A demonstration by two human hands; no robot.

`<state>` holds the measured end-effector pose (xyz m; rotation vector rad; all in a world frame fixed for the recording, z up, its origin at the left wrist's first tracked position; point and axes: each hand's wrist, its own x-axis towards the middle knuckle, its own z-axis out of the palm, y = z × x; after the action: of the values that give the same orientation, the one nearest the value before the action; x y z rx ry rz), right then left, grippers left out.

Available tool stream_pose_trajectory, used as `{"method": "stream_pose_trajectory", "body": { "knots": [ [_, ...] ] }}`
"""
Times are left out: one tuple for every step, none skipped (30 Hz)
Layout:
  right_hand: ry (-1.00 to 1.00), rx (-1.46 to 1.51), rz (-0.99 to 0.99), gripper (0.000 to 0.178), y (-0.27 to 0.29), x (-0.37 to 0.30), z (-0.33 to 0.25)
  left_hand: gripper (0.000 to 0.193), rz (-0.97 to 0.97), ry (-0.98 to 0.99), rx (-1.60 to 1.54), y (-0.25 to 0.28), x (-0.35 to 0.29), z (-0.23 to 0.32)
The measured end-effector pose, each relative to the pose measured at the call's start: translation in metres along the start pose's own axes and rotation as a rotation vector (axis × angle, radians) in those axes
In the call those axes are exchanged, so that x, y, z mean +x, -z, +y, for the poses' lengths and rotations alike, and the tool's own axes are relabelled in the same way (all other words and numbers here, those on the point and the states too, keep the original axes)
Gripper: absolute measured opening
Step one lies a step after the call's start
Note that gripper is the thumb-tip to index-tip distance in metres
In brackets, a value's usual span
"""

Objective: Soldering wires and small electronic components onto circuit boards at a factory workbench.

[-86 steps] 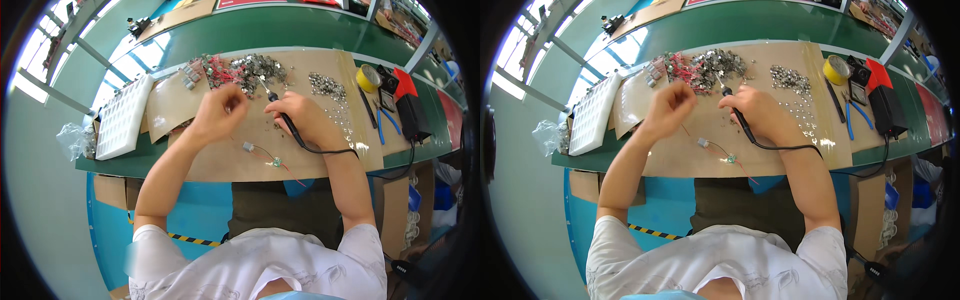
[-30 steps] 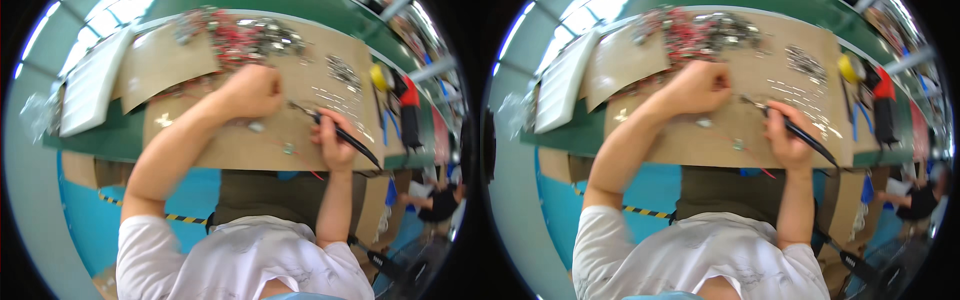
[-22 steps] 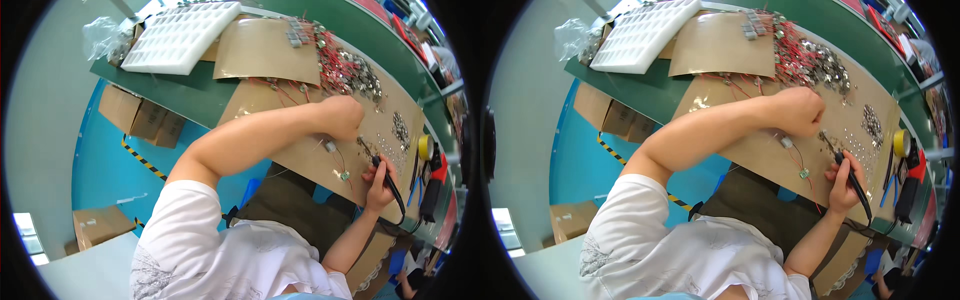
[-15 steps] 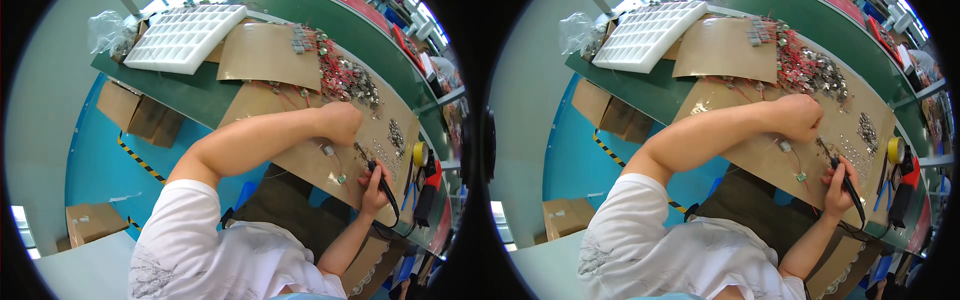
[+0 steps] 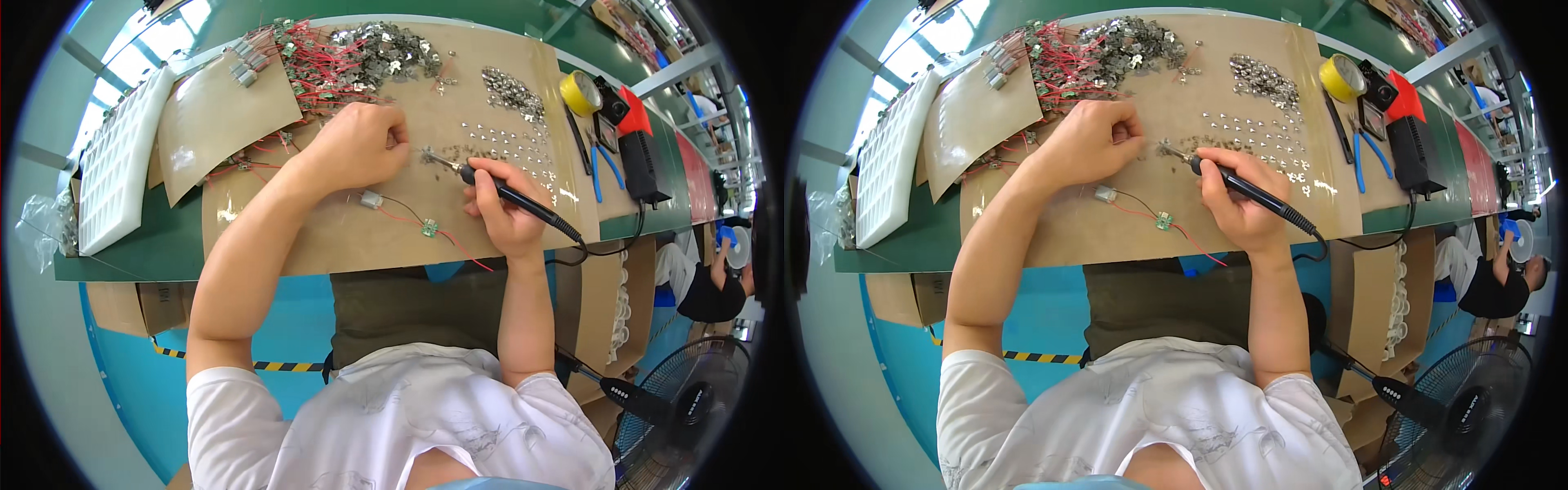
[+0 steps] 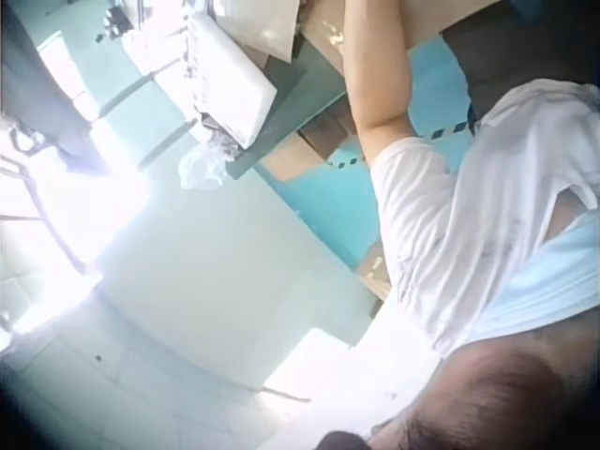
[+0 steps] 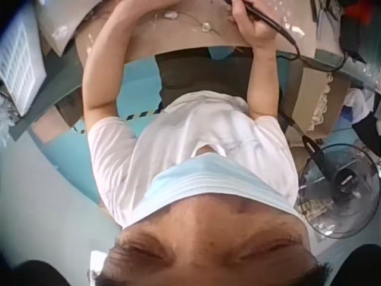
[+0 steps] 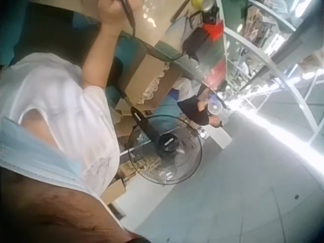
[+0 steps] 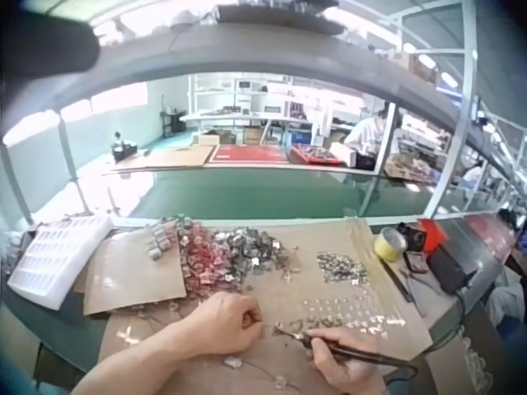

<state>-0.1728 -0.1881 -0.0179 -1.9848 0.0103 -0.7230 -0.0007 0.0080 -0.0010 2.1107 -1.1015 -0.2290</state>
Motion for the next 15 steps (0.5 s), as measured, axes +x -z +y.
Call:
{"method": "stream_pose_trajectory", "body": {
  "knots": [
    [0.005,0.007,-0.007,0.016,0.0008,-0.0006,0.0007,0.015,0.003,0.001,0.006,0.0005,-0.001,0.0015],
    [0.01,0.015,-0.014,0.016,0.0011,-0.0011,0.0012,0.015,0.006,0.001,0.012,0.0006,-0.0019,0.002],
    [0.007,0.017,-0.013,0.016,0.0004,-0.0011,0.0008,0.015,0.003,0.003,0.012,0.0001,-0.0026,0.0007],
    [-0.004,0.028,-0.015,0.016,-0.0007,-0.0011,0.0,0.016,0.015,-0.011,0.022,-0.0005,-0.0037,-0.0014],
    [-0.015,0.039,-0.017,0.016,-0.0013,-0.001,-0.0007,0.018,0.027,-0.026,0.032,-0.0009,-0.0045,-0.0027],
    [-0.019,0.04,-0.016,0.016,-0.0013,-0.0007,-0.0008,0.018,0.024,-0.025,0.032,-0.0007,-0.0051,-0.0031],
    [-0.01,0.028,-0.022,0.016,-0.0011,0.0,-0.0008,0.018,0.015,-0.019,0.031,0.0002,-0.0049,-0.0026],
    [0.0,0.017,-0.028,0.016,-0.0009,0.0003,-0.0007,0.018,0.006,-0.013,0.031,0.0006,-0.0047,-0.0021],
    [-0.003,0.016,-0.026,0.016,-0.001,0.0004,-0.0007,0.018,0.004,-0.014,0.03,0.0003,-0.0044,-0.0019],
    [0.003,0.022,-0.022,0.016,-0.0016,0.0007,-0.0008,0.018,0.002,-0.008,0.032,0.0006,-0.0045,-0.0017],
    [0.009,0.028,-0.017,0.015,-0.0021,0.0007,-0.001,0.018,0.0,-0.002,0.035,0.0009,-0.0048,-0.0014],
    [0.009,0.03,-0.017,0.015,-0.0022,0.0002,-0.0008,0.018,0.0,-0.001,0.036,0.0011,-0.0059,-0.0014],
    [0.008,0.024,-0.021,0.016,-0.0011,-0.0001,0.0002,0.018,0.001,-0.005,0.035,0.0001,-0.0049,-0.0018],
    [0.008,0.019,-0.025,0.016,0.0001,-0.0006,0.001,0.018,0.002,-0.01,0.033,-0.0007,-0.0042,-0.0019],
    [0.009,0.015,-0.02,0.016,0.0008,-0.0019,0.0011,0.018,0.001,-0.016,0.033,-0.0016,-0.0038,-0.0018]
  ]
}}
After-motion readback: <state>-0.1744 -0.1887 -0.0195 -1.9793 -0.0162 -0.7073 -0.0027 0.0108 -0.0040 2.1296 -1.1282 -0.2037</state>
